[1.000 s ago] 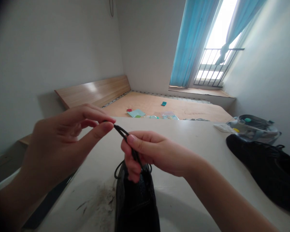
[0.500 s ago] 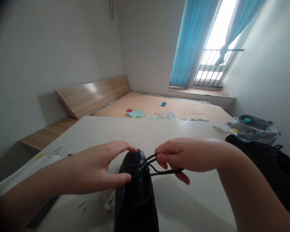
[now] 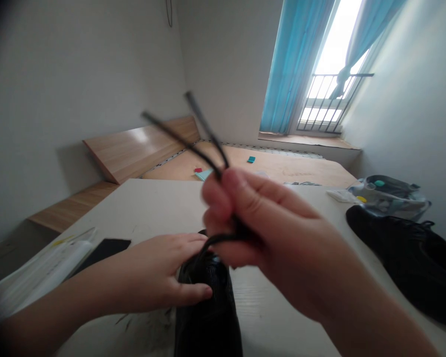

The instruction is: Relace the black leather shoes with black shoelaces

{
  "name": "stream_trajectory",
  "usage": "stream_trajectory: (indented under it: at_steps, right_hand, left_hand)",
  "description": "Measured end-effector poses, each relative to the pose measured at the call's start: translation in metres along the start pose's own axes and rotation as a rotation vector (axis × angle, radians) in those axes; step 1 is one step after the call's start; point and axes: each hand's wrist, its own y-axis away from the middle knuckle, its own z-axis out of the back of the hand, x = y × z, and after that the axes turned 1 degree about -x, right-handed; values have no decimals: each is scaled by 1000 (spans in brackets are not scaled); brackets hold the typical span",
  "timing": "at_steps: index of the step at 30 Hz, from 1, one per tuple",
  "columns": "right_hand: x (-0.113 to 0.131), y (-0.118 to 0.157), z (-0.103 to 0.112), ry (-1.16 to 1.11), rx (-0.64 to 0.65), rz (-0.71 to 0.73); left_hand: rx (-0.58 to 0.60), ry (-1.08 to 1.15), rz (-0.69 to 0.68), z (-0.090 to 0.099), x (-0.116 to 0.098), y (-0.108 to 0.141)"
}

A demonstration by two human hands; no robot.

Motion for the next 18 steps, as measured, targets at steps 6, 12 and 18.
stream_trajectory:
  at_steps: [6,12,18]
  right_hand:
    - [22,-4,22,332,-617,499]
    - [12,-7,34,1667,-584,765]
    - [12,-16,69,1593,-543,581]
  left_hand:
    - [47,-43,20,-2,2,0]
    - [48,-49,24,-3,1,2]
    - [54,-69,28,-4,2,2]
